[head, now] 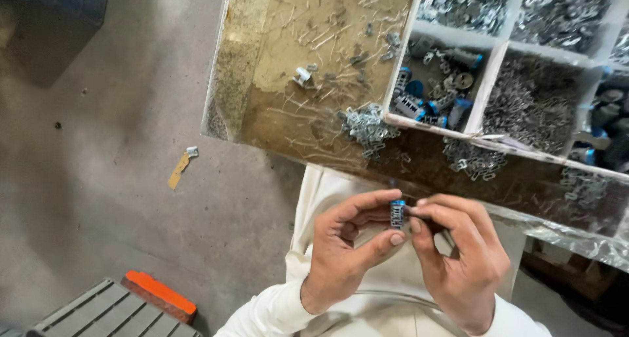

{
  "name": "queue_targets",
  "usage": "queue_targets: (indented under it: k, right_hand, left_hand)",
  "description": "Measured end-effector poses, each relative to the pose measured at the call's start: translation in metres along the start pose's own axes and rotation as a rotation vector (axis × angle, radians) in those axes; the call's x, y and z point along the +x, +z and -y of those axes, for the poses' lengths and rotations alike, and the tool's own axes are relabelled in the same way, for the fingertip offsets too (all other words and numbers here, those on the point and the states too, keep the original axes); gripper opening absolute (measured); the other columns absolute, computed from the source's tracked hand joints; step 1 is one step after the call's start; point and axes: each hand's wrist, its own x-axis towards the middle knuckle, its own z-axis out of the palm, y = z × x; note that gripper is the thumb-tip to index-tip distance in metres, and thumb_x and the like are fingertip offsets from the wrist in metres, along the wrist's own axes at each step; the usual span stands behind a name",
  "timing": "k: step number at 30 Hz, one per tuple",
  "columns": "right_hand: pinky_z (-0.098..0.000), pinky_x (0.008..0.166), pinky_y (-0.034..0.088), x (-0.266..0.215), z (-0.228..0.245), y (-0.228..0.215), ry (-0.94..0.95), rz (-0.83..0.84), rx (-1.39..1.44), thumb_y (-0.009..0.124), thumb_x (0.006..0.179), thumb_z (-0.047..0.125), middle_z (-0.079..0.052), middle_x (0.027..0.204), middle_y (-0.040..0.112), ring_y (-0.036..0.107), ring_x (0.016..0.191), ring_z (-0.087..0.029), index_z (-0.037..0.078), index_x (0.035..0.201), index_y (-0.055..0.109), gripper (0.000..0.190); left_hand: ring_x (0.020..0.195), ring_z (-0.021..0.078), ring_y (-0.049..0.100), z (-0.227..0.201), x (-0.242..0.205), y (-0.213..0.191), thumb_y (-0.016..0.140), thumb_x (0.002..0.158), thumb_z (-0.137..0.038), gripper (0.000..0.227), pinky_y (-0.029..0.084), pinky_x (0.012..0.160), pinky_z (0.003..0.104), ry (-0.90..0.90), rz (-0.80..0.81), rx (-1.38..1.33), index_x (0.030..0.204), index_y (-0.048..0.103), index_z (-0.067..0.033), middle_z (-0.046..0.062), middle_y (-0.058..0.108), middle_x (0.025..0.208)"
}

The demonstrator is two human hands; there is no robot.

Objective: The person assembles small cylindrical key components by hand, inserting metal pins into blue-and-black bodies and placing the finished units into a compartmentalized tray. The person repeatedly picks parts from the tray and assembles them one at a time.

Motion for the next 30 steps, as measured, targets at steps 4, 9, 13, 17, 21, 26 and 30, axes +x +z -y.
queue_targets:
  k: [4, 9, 13, 17, 21, 26, 30]
  right_hand:
    - [-0.028, 0.079, 0.059, -0.009, -0.008, -0.001, 0.009, -0.064, -0.079, 0.08, 0.091, 0.007, -0.012, 0.109, 0.071, 0.073, 0.096, -0.022, 0.002, 0.103, 0.072, 0.016]
    - [-0.0282, 0.084, 0.059, -0.018, -0.019, -0.002, -0.021, -0.084, -0.11, 0.083, 0.093, 0.007, -0.01, 0.113, 0.071, 0.073, 0.097, -0.02, 0.005, 0.108, 0.072, 0.019]
    - [-0.0292, 0.082, 0.059, -0.016, -0.019, -0.007, -0.1, -0.087, -0.18, 0.085, 0.087, 0.006, -0.008, 0.112, 0.071, 0.074, 0.1, -0.022, 0.006, 0.105, 0.073, 0.022]
    - [-0.0307, 0.083, 0.061, -0.014, -0.021, -0.008, -0.141, -0.114, -0.226, 0.087, 0.086, 0.001, -0.01, 0.11, 0.071, 0.074, 0.097, -0.022, 0.005, 0.104, 0.073, 0.023]
    - [-0.0297, 0.081, 0.059, -0.014, -0.02, -0.011, -0.055, -0.085, -0.151, 0.086, 0.08, 0.001, -0.01, 0.108, 0.072, 0.074, 0.093, -0.022, 0.005, 0.103, 0.073, 0.027]
    - [-0.0252, 0.076, 0.058, -0.012, -0.022, -0.02, 0.072, -0.043, 0.072, 0.082, 0.081, 0.0, -0.013, 0.107, 0.073, 0.074, 0.093, -0.019, 0.002, 0.107, 0.073, 0.027]
    - [-0.0192, 0.054, 0.047, -0.015, -0.024, -0.029, 0.167, -0.032, 0.135, 0.081, 0.08, -0.002, -0.015, 0.102, 0.077, 0.076, 0.079, -0.017, 0.001, 0.099, 0.075, 0.02]
  left_hand:
    - [0.111, 0.0153, 0.07, -0.001, 0.002, 0.004, 0.077, 0.091, 0.0, 0.051, 0.058, 0.097, 0.029, -0.12, -0.028, -0.06, 0.138, 0.06, 0.0057, 0.012, 0.074, 0.121]
    - [0.112, 0.0163, 0.071, 0.005, 0.005, 0.007, 0.077, 0.093, 0.0, 0.05, 0.058, 0.101, 0.03, -0.056, 0.013, -0.012, 0.14, 0.06, 0.0067, 0.013, 0.073, 0.122]
    - [0.113, 0.016, 0.071, 0.003, 0.003, 0.015, 0.076, 0.094, -0.001, 0.049, 0.057, 0.103, 0.03, -0.066, 0.013, -0.009, 0.139, 0.06, 0.0064, 0.013, 0.073, 0.123]
    - [0.113, 0.0166, 0.071, 0.005, 0.003, 0.018, 0.076, 0.094, -0.001, 0.048, 0.057, 0.104, 0.031, -0.056, 0.011, 0.056, 0.139, 0.06, 0.0062, 0.013, 0.074, 0.123]
    - [0.113, 0.0173, 0.072, 0.001, 0.002, 0.023, 0.076, 0.094, -0.001, 0.046, 0.058, 0.102, 0.03, -0.037, -0.014, 0.162, 0.137, 0.062, 0.0052, 0.014, 0.075, 0.123]
    - [0.112, 0.0158, 0.074, -0.01, 0.0, 0.022, 0.078, 0.093, -0.001, 0.047, 0.058, 0.101, 0.029, 0.037, 0.055, 0.367, 0.137, 0.065, 0.0027, 0.012, 0.077, 0.119]
    - [0.106, 0.0155, 0.074, -0.009, 0.001, 0.018, 0.079, 0.091, -0.001, 0.046, 0.059, 0.096, 0.028, 0.064, 0.016, 0.441, 0.135, 0.067, 0.0012, 0.012, 0.078, 0.117]
